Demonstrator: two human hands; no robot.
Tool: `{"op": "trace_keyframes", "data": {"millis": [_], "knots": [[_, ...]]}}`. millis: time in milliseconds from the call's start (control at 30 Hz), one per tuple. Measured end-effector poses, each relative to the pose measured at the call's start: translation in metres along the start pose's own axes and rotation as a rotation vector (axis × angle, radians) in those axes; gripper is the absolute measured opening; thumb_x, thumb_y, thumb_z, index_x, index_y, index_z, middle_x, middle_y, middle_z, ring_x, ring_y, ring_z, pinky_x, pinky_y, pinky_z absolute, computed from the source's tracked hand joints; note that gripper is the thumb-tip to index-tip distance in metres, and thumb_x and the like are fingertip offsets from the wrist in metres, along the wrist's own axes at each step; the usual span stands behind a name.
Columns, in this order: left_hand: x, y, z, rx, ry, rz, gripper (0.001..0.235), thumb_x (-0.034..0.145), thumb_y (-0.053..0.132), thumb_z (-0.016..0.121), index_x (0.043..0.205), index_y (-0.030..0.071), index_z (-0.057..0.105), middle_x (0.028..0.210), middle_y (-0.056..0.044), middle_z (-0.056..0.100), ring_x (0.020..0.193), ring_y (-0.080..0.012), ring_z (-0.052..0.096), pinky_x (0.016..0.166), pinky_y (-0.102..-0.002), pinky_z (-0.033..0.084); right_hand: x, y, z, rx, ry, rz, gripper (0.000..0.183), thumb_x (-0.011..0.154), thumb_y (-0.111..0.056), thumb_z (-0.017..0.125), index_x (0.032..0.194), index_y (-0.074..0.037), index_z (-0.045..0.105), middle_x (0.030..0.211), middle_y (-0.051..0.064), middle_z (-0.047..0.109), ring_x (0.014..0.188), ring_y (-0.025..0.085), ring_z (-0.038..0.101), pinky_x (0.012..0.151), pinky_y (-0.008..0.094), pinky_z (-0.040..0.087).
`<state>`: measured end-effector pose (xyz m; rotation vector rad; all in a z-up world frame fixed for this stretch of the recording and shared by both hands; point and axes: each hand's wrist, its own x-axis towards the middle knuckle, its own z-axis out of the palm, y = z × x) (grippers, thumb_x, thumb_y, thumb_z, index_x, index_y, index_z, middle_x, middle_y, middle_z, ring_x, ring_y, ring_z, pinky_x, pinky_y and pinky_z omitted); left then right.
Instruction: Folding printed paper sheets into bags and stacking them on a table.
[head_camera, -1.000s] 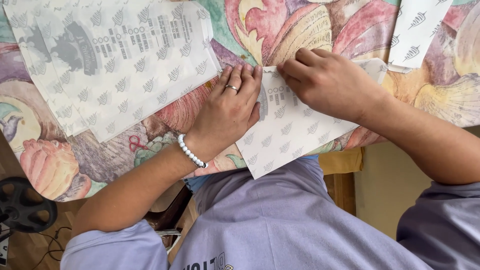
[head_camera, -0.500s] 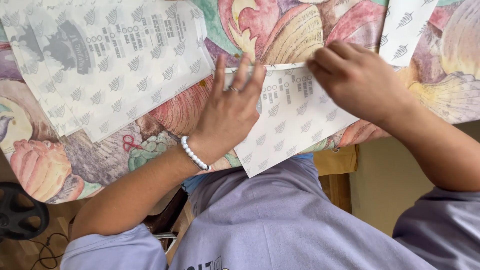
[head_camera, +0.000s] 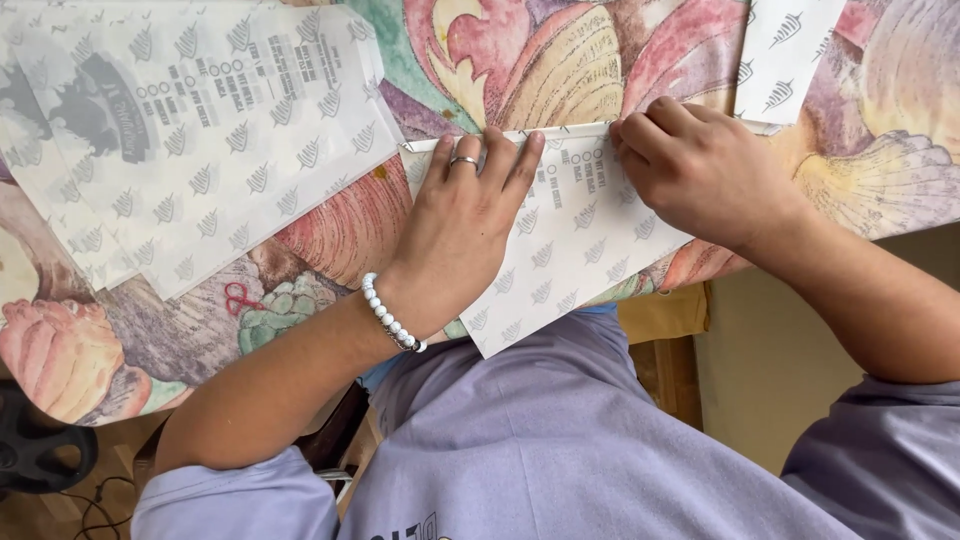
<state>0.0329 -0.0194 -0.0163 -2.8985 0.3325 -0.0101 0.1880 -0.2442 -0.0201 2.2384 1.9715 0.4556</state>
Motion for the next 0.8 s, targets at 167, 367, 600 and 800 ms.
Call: {"op": "trace_keyframes", "data": {"millis": [167,367,600,800], "knots": [[0.002,0.004,0.007,-0.067,-0.006,0.01,0.057,0.099,0.02,0.049,0.154,0.008,0.044,0.145,-0.009,0.043,0.132,-0.0368,0.041,0.109,-0.052,0.044,0.007,-0.001,-0.007,0.039,0.017,0.073,0.013,0.109,-0.011,0.066,0.099,-0.005,0.071,0.116,0.006,0.067,0.091,0.018,0.064,0.071,0.029,0.062],[0.024,0.01,-0.014,-0.065,-0.051,-0.1,0.066,0.094,0.02,0.061,0.157,0.016,0.039,0.123,-0.003,0.055,0.109,-0.0248,0.056,0.094,-0.048,0.055,-0.004,0.012,-0.002,0.176,-0.032,0.186,0.025,0.102,-0.001,0.071,0.119,-0.016,0.083,0.107,-0.003,0.077,0.096,0.016,0.068,0.071,0.027,0.063],[0.056,0.005,0.009,-0.276,0.352,-0.102,0.013,0.092,0.002,0.066,0.086,0.012,0.07,0.089,-0.003,0.063,0.087,-0.0222,0.059,0.075,-0.035,0.047,0.003,0.026,0.005,0.587,0.023,0.305,0.01,0.102,0.005,0.08,0.106,-0.004,0.086,0.099,0.007,0.076,0.086,0.023,0.072,0.068,0.035,0.062],[0.06,-0.003,0.026,-0.36,0.409,-0.033,0.03,0.078,-0.015,0.066,0.069,0.013,0.061,0.075,-0.003,0.058,0.06,-0.0194,0.05,0.055,-0.034,0.046,-0.007,0.031,-0.001,0.516,-0.014,0.255,0.023,0.104,0.01,0.07,0.113,-0.005,0.085,0.104,0.007,0.076,0.093,0.025,0.071,0.069,0.036,0.06]]}}
